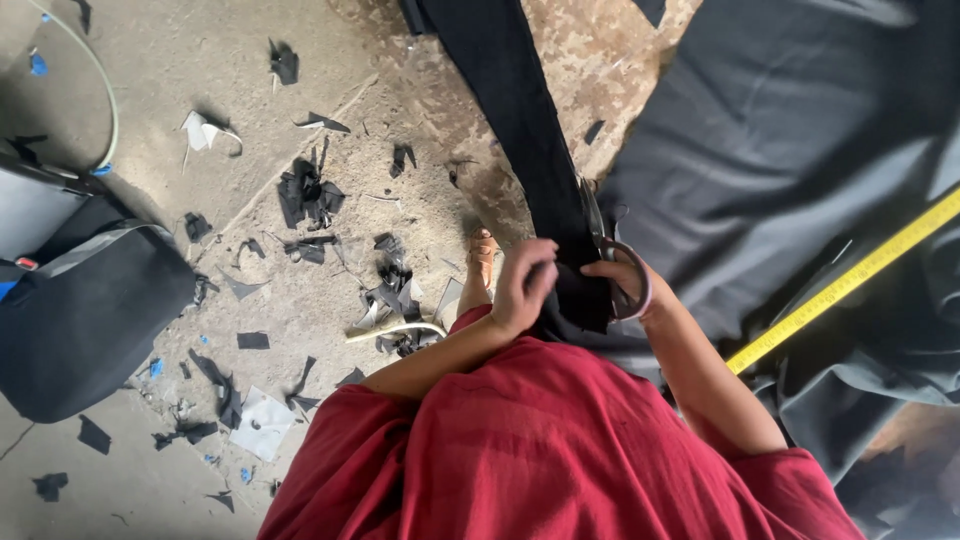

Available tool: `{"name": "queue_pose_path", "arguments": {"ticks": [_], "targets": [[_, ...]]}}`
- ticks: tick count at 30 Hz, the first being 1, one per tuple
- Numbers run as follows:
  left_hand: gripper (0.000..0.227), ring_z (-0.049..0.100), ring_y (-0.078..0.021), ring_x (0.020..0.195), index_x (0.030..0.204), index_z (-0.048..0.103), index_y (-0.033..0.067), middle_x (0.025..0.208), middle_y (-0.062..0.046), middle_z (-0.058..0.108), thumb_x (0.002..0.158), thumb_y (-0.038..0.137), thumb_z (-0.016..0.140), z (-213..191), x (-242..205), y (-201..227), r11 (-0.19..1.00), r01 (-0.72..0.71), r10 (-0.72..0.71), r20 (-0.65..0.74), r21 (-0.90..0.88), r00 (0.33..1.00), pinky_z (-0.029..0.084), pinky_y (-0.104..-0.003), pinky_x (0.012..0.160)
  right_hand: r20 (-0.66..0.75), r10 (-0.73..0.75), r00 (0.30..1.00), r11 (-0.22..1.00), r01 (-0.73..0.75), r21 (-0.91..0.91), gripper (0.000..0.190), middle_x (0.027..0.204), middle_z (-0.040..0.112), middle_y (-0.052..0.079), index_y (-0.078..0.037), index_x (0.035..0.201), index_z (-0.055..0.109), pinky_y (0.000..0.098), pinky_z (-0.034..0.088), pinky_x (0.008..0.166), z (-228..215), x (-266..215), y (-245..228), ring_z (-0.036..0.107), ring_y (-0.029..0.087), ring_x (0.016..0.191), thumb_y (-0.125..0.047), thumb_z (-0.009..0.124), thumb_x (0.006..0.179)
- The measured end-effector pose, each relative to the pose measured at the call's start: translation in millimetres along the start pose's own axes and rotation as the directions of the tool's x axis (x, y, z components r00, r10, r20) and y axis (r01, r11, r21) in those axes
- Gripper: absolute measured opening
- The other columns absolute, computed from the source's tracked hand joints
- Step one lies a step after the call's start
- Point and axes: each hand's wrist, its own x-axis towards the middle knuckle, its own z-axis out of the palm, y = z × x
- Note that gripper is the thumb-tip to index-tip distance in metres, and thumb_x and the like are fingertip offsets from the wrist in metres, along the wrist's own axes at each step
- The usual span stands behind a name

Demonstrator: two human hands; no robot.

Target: The person cuts a long strip from a large piece of black fabric using scissors. They then measure the fabric and a nearby seat with a yellow measuring tape.

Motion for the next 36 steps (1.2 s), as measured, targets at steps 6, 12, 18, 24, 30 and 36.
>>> {"name": "queue_pose_path", "arguments": {"ticks": [6, 12, 18, 24, 30, 36], "targets": [[0.060, 0.066, -0.0180, 0.087, 0.119, 0.056, 0.0125, 0.095, -0.001, 0.059, 0.088, 0.059, 0.078, 20, 10, -53, -0.167, 0.677, -0.937, 0.329, -0.717, 0.118, 0.059, -0.030, 0.082, -0.021, 0.070, 0.997, 0.997, -0.070, 0.012, 0.033, 0.083, 0.067, 0.018, 0.005, 0.104, 0.069, 0.0501, 0.061, 0.071, 11, -17, -11, 0.074, 0.034, 0.080, 0.010, 0.079, 0.073], [0.053, 0.077, -0.0305, 0.087, 0.114, 0.069, 0.0045, 0.099, -0.020, 0.077, 0.078, 0.033, 0.095, 22, 17, -45, -0.153, 0.669, -0.929, 0.337, -0.727, 0.153, 0.065, -0.044, 0.076, -0.077, 0.122, 0.990, 0.993, -0.122, 0.009, 0.039, 0.087, 0.066, 0.019, 0.009, 0.108, 0.064, 0.0505, 0.058, 0.074, 27, -41, 2, 0.072, 0.032, 0.085, 0.006, 0.084, 0.075], [0.050, 0.075, -0.0220, 0.078, 0.097, 0.072, 0.0038, 0.084, -0.010, 0.073, 0.065, 0.030, 0.100, 34, 0, -65, 0.020, 0.809, -0.986, 0.123, -0.587, 0.114, 0.062, -0.040, 0.070, -0.072, -0.049, 0.996, 0.793, -0.005, -0.610, 0.045, 0.084, 0.064, 0.020, -0.007, 0.100, 0.070, 0.0454, 0.047, 0.085, -4, -32, 34, 0.066, 0.033, 0.091, -0.050, 0.080, 0.088], [0.038, 0.071, -0.0148, 0.076, 0.092, 0.076, 0.0085, 0.081, -0.004, 0.071, 0.070, 0.032, 0.096, 24, 5, -45, 0.101, 0.855, -0.985, 0.066, -0.509, 0.156, 0.060, -0.035, 0.071, -0.028, -0.046, 0.999, 0.757, 0.017, -0.653, 0.051, 0.087, 0.062, 0.020, -0.011, 0.109, 0.066, 0.0471, 0.049, 0.088, -12, -43, 30, 0.064, 0.034, 0.091, -0.061, 0.063, 0.098], [0.041, 0.068, -0.0148, 0.068, 0.093, 0.073, 0.0041, 0.075, -0.005, 0.067, 0.074, 0.034, 0.093, 20, 1, -32, 0.126, 0.892, -0.979, 0.093, -0.434, 0.183, 0.057, -0.031, 0.059, -0.018, -0.068, 0.998, 0.723, 0.037, -0.690, 0.056, 0.098, 0.065, 0.033, -0.010, 0.119, 0.062, 0.0550, 0.048, 0.096, 6, -16, 21, 0.065, 0.050, 0.106, -0.061, 0.060, 0.097], [0.036, 0.066, -0.0137, 0.067, 0.092, 0.071, 0.0025, 0.075, -0.004, 0.067, 0.081, 0.032, 0.088, 9, 7, -15, 0.149, 0.886, -0.975, 0.082, -0.439, 0.205, 0.056, -0.028, 0.057, -0.038, -0.122, 0.992, 0.697, 0.058, -0.715, 0.061, 0.108, 0.064, 0.035, -0.015, 0.129, 0.060, 0.0560, 0.047, 0.097, 3, 16, 33, 0.062, 0.053, 0.113, -0.068, 0.055, 0.099]]}}
